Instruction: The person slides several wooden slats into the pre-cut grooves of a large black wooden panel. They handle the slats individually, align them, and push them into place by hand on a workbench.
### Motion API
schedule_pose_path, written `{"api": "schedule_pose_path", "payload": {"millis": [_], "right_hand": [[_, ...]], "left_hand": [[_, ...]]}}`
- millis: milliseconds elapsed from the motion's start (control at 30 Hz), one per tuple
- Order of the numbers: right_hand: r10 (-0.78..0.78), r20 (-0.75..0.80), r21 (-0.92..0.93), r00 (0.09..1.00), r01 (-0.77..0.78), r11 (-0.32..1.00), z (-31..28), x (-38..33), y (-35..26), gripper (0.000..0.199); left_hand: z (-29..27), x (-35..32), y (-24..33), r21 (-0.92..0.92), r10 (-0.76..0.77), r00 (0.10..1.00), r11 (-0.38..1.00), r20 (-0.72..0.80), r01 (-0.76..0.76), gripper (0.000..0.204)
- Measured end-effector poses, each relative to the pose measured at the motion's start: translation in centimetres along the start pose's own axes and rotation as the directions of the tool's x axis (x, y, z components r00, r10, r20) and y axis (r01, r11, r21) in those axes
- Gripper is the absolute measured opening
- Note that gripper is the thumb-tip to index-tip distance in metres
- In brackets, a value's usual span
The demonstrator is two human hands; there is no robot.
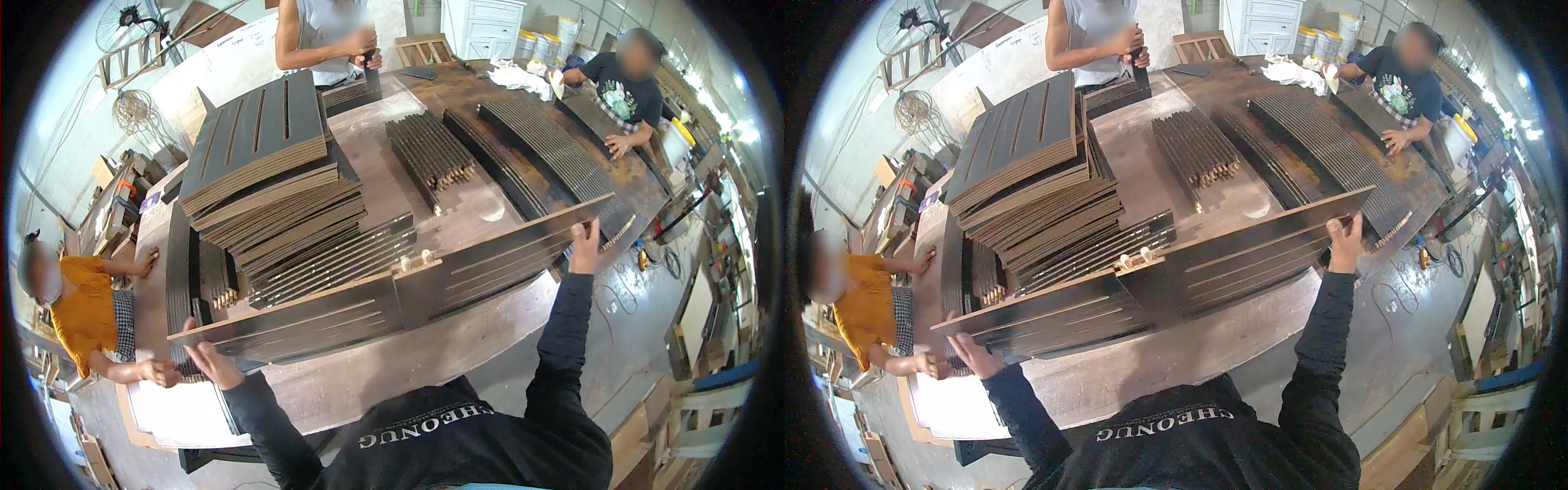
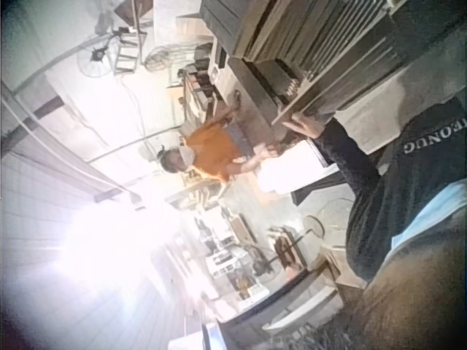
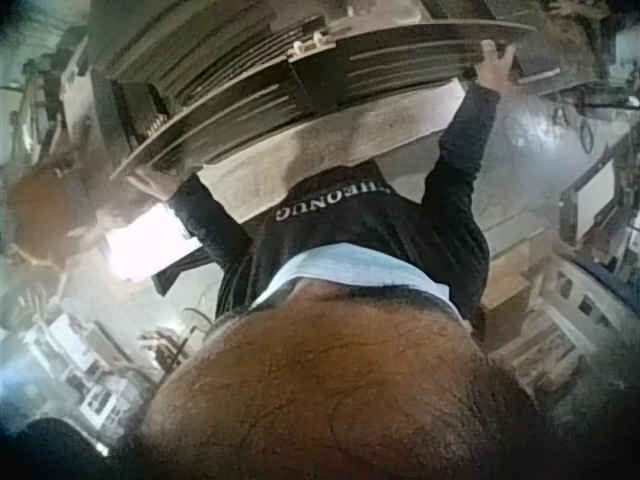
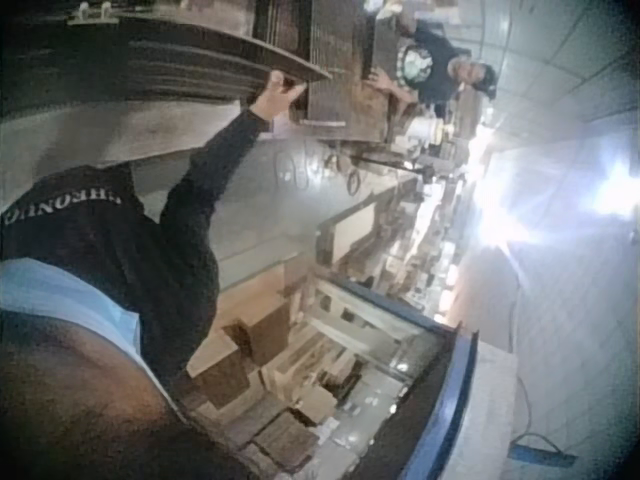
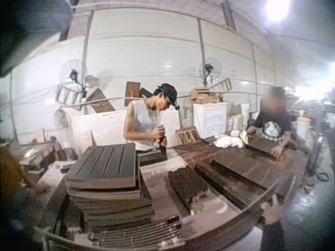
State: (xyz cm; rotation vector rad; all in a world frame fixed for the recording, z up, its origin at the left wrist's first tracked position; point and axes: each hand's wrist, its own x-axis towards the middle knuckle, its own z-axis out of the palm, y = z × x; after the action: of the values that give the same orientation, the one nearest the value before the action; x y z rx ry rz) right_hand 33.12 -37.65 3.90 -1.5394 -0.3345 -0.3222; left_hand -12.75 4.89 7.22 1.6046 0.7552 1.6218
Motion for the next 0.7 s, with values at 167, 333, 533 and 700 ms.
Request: {"api": "schedule_pose_path", "payload": {"millis": [167,333,533,700], "right_hand": [[0.229,0.088,-0.178,0.969,-0.211,0.961,-0.8,-2.6,6.7,0.087],[0.22,-0.039,0.171,0.975,-0.211,0.962,1.3,-4.4,8.8,0.091],[0.228,-0.021,0.243,0.973,-0.216,0.946,0.8,-4.3,9.4,0.08],[0.236,-0.032,0.334,0.971,-0.212,0.919,-1.0,-5.2,12.0,0.062]], "left_hand": [[-5.1,-5.3,-10.3,0.052,-0.359,0.915,0.933,0.183,0.356,0.038],[-2.8,-7.2,-10.1,-0.068,-0.374,0.913,0.919,0.161,0.389,0.033],[-3.0,-9.1,-7.7,-0.289,-0.435,0.897,0.85,0.084,0.439,0.034],[-3.2,-8.8,-7.5,0.004,-0.506,0.863,0.863,-0.015,0.506,0.031]]}}
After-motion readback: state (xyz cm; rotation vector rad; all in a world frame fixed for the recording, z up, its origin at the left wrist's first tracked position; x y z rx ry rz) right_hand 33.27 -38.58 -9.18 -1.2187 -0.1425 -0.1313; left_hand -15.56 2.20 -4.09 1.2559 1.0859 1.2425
